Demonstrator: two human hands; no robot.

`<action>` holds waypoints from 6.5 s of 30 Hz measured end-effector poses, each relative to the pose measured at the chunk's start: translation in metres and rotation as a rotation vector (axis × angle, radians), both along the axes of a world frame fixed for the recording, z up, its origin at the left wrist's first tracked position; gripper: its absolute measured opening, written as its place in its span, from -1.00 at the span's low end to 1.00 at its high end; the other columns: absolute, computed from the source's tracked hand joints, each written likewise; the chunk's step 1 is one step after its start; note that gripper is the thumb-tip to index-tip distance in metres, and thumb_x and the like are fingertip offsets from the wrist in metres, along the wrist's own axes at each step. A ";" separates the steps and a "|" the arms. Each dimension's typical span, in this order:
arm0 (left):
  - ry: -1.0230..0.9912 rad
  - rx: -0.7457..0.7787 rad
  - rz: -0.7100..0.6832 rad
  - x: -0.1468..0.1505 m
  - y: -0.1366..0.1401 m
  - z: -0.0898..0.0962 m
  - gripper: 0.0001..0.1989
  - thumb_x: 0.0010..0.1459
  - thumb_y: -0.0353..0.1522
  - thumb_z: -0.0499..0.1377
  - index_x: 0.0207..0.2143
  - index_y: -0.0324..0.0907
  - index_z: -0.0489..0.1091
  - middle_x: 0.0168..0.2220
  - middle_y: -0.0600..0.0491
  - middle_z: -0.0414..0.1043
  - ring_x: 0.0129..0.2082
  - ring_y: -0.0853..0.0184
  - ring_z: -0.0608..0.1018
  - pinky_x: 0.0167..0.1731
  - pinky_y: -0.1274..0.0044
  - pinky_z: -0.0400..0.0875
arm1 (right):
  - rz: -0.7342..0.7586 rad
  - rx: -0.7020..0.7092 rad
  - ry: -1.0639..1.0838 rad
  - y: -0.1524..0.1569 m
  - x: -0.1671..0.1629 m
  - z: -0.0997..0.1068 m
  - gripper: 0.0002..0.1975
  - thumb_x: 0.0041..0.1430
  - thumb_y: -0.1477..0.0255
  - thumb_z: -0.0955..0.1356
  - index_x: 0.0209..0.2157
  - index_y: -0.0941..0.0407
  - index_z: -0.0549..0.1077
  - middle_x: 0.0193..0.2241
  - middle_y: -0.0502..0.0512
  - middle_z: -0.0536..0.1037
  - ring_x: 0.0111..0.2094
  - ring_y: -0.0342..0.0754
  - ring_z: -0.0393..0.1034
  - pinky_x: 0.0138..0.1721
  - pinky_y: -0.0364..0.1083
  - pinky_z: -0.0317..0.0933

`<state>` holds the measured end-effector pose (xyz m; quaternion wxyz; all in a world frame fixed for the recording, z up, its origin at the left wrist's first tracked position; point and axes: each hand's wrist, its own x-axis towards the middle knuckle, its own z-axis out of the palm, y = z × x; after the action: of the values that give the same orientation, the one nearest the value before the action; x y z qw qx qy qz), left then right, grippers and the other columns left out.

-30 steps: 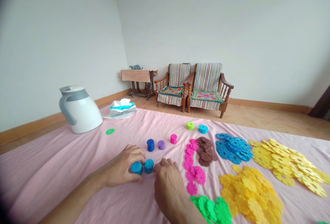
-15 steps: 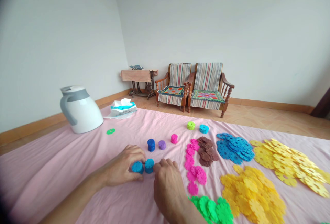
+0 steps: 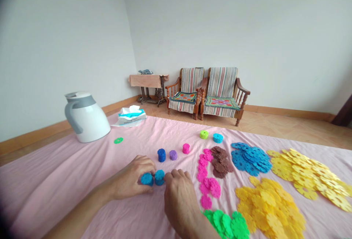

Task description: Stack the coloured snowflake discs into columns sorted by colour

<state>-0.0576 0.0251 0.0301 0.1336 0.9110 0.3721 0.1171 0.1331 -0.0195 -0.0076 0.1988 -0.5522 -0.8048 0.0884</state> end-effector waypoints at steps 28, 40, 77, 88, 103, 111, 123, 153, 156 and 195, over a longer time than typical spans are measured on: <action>-0.061 -0.067 0.015 -0.002 0.006 -0.010 -0.64 -0.17 -0.21 0.38 -0.27 -0.08 0.46 -0.24 0.09 0.46 -0.16 0.21 0.43 -0.11 0.44 0.26 | 0.020 0.002 0.250 0.003 0.006 -0.008 -0.61 0.01 0.72 0.18 -0.31 0.09 0.52 -0.26 0.09 0.53 -0.18 -0.01 0.33 -0.13 -0.08 0.11; -0.494 0.168 0.050 0.028 -0.036 0.003 -0.78 0.14 -0.58 -0.06 -0.37 -0.19 0.32 -0.33 0.02 0.39 -0.25 0.34 0.44 -0.22 0.52 0.32 | -0.132 0.151 0.291 0.016 0.085 0.018 -0.73 0.07 0.51 0.19 -0.27 0.13 0.49 -0.33 0.10 0.56 -0.30 -0.02 0.45 -0.26 -0.08 0.25; 0.059 -0.226 -0.050 -0.002 0.013 0.011 -0.76 -0.15 -0.49 0.16 -0.34 -0.16 0.44 -0.41 0.12 0.38 -0.47 0.39 0.37 -0.49 0.61 0.10 | -0.219 0.057 0.321 0.007 0.130 -0.001 -0.78 0.12 0.41 0.18 -0.41 0.10 0.44 -0.43 0.07 0.52 -0.39 -0.03 0.42 -0.33 -0.11 0.21; 0.016 -0.312 -0.025 -0.011 0.008 0.024 -0.71 -0.06 -0.36 0.21 -0.21 -0.12 0.46 -0.30 0.11 0.44 -0.34 0.35 0.45 -0.38 0.60 0.24 | -0.223 0.088 0.281 0.006 0.131 0.000 -0.76 0.14 0.42 0.16 -0.44 0.10 0.43 -0.46 0.05 0.51 -0.41 -0.05 0.42 -0.36 -0.12 0.20; -0.292 -0.108 0.011 0.109 -0.062 -0.017 -0.91 0.00 -0.50 0.17 -0.50 -0.21 0.30 -0.48 0.10 0.36 -0.43 0.40 0.40 -0.43 0.59 0.22 | -0.126 0.056 0.066 -0.003 0.134 -0.008 -0.84 -0.11 0.53 0.33 -0.38 0.11 0.43 -0.21 0.21 0.52 -0.13 0.11 0.40 -0.17 0.00 0.23; -0.424 -0.114 0.072 0.117 -0.058 -0.054 -0.86 -0.06 -0.56 0.13 -0.55 -0.19 0.26 -0.53 0.10 0.31 -0.49 0.40 0.37 -0.49 0.58 0.19 | -0.121 0.051 -0.023 -0.007 0.123 -0.011 -0.88 0.01 0.60 0.26 -0.40 0.16 0.40 0.04 0.38 0.38 0.04 0.12 0.30 -0.04 -0.01 0.18; -0.433 -0.158 0.053 0.114 -0.055 -0.057 -0.89 -0.05 -0.54 0.11 -0.54 -0.19 0.28 -0.53 0.10 0.33 -0.52 0.42 0.38 -0.50 0.58 0.19 | -0.111 0.044 0.106 0.001 0.134 -0.019 -0.89 -0.09 0.52 0.29 -0.42 0.10 0.32 -0.11 0.25 0.45 -0.07 0.08 0.35 -0.12 -0.02 0.22; -0.541 -0.278 -0.008 0.107 -0.044 -0.066 -0.87 -0.20 -0.63 0.18 -0.55 -0.30 0.40 -0.55 0.11 0.32 -0.60 0.53 0.31 -0.60 0.72 0.13 | -0.088 0.147 0.153 0.114 0.075 0.012 -0.85 -0.04 0.55 0.28 -0.35 0.15 0.39 -0.38 0.09 0.48 -0.32 -0.06 0.36 -0.26 -0.13 0.17; -0.539 -0.304 -0.004 0.107 -0.043 -0.068 -0.89 -0.19 -0.62 0.20 -0.55 -0.30 0.40 -0.54 0.10 0.32 -0.59 0.52 0.32 -0.60 0.72 0.13 | -0.090 0.148 0.156 0.127 0.071 0.002 -0.81 -0.06 0.56 0.29 -0.32 0.18 0.43 -0.37 0.12 0.49 -0.29 -0.03 0.36 -0.20 -0.11 0.18; -0.493 -0.279 0.000 0.110 -0.044 -0.063 -0.85 -0.20 -0.64 0.15 -0.56 -0.26 0.36 -0.56 0.13 0.30 -0.60 0.51 0.30 -0.59 0.70 0.15 | -0.026 -0.018 -0.163 0.088 0.125 -0.004 -0.76 -0.15 0.57 0.31 -0.38 0.08 0.52 -0.40 0.11 0.49 -0.27 0.03 0.34 -0.19 -0.06 0.08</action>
<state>0.0524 -0.0186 -0.0332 0.3441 0.8279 0.3409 0.2829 0.2579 0.0681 -0.0113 0.1287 -0.5696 -0.8104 0.0477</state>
